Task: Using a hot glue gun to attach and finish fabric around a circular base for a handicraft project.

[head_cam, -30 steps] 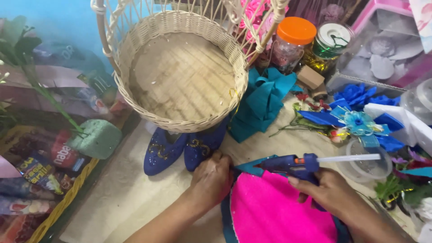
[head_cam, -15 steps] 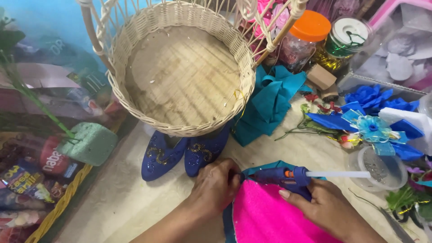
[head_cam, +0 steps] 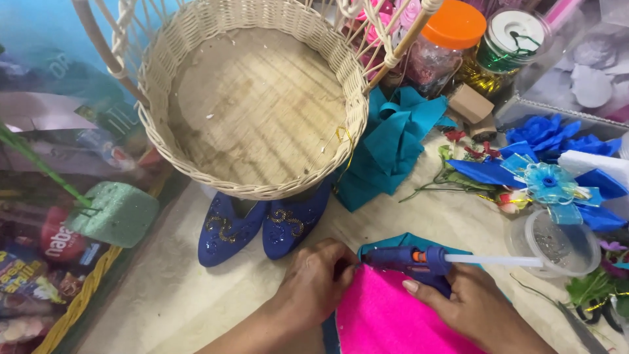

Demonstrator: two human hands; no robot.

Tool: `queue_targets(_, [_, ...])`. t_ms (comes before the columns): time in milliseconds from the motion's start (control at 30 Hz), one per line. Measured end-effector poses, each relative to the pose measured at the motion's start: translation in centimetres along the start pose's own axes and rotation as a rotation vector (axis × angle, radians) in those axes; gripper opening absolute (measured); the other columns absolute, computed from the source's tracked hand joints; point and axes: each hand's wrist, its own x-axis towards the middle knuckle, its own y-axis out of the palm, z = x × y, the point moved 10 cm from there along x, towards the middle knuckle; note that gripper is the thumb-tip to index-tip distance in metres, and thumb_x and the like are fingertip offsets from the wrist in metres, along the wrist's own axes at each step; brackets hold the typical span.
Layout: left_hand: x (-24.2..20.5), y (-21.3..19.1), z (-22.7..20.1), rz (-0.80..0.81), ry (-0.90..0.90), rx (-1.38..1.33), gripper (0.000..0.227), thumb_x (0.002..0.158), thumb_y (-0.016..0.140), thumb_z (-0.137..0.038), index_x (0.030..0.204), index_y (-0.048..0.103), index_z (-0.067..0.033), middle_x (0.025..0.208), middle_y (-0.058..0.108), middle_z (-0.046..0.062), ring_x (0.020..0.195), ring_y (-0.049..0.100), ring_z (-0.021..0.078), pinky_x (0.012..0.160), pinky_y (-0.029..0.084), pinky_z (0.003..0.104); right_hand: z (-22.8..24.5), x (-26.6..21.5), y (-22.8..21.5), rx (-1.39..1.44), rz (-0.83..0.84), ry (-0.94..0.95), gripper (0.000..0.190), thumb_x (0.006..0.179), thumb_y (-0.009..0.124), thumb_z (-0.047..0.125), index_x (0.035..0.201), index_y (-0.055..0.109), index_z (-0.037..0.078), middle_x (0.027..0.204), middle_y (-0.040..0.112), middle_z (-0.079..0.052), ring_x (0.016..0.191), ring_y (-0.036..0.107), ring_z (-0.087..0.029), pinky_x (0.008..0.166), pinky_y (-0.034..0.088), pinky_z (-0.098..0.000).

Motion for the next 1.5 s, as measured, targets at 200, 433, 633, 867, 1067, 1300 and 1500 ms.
queue_targets(200, [-0.7, 1.5, 1.2, 0.08, -0.058, 0.066, 0.023, 0.078, 0.071, -0.012, 0.1, 0.078, -0.0162, 0.101, 0.074, 0.004, 0.091, 0.075, 0.0242, 0.081, 0.061, 0.034, -1.1, 0.0, -0.1, 0.068, 0.021, 0.134, 0.035, 0.077, 0.078, 0.048, 0.108, 0.085, 0.033, 0.091, 0.088, 0.01, 0.089, 0.079, -0.003, 0.084, 0.057, -0.0234])
queue_targets(433, [-1.3, 1.9, 1.2, 0.083, -0.093, 0.221, 0.017, 0.085, 0.074, -0.027, 0.102, 0.078, -0.023, 0.102, 0.069, 0.0, 0.085, 0.072, 0.034, 0.067, 0.057, 0.054, -1.5, 0.2, -0.3, 0.065, -0.003, -0.013, 0.038, 0.076, 0.077, 0.048, 0.11, 0.085, 0.032, 0.091, 0.089, 0.014, 0.089, 0.077, 0.0, 0.082, 0.057, -0.0231])
queue_targets(633, [-1.5, 2.0, 1.4, 0.013, -0.04, 0.208, 0.016, 0.088, 0.07, -0.029, 0.101, 0.078, -0.0245, 0.097, 0.072, -0.001, 0.087, 0.072, 0.031, 0.066, 0.056, 0.052, -2.1, -0.6, -1.4, 0.007, 0.062, 0.123, 0.039, 0.074, 0.08, 0.05, 0.11, 0.086, 0.037, 0.098, 0.091, 0.013, 0.093, 0.081, 0.0, 0.086, 0.058, -0.0198])
queue_targets(867, [-1.1, 1.5, 1.2, 0.035, -0.063, 0.139, 0.017, 0.084, 0.066, -0.02, 0.097, 0.077, -0.0208, 0.095, 0.078, 0.002, 0.087, 0.074, 0.028, 0.073, 0.058, 0.043, -2.8, -1.0, -1.4, -0.177, 0.092, 0.19, 0.037, 0.077, 0.075, 0.06, 0.112, 0.085, 0.05, 0.061, 0.056, 0.001, 0.055, 0.056, -0.011, 0.058, 0.047, -0.0261])
queue_targets(1067, [-1.0, 0.8, 2.5, 0.163, -0.341, 0.105, 0.026, 0.083, 0.06, -0.02, 0.106, 0.072, -0.024, 0.099, 0.079, 0.005, 0.098, 0.073, 0.0299, 0.083, 0.055, 0.043, 0.4, -1.1, -1.7, -0.014, 0.065, 0.052, 0.044, 0.078, 0.075, 0.052, 0.121, 0.08, 0.044, 0.09, 0.082, 0.015, 0.076, 0.07, -0.004, 0.08, 0.057, -0.0205])
queue_targets(1300, [-1.0, 0.4, 2.1, 0.128, -0.262, 0.066, 0.034, 0.082, 0.06, -0.014, 0.113, 0.074, -0.0204, 0.104, 0.08, 0.004, 0.099, 0.074, 0.0293, 0.085, 0.057, 0.041, -0.7, -1.9, -1.4, -0.181, 0.083, 0.248, 0.05, 0.077, 0.073, 0.059, 0.128, 0.073, 0.06, 0.054, 0.053, 0.001, 0.055, 0.057, -0.011, 0.058, 0.047, -0.0277])
queue_targets(1500, [-0.8, 0.5, 2.2, 0.158, -0.281, 0.099, 0.032, 0.081, 0.06, -0.017, 0.11, 0.074, -0.0212, 0.103, 0.079, 0.004, 0.098, 0.072, 0.032, 0.083, 0.056, 0.044, 0.7, -1.2, -1.5, 0.021, -0.023, 0.016, 0.048, 0.076, 0.074, 0.051, 0.122, 0.08, 0.04, 0.089, 0.087, 0.01, 0.076, 0.077, -0.007, 0.079, 0.061, -0.0253])
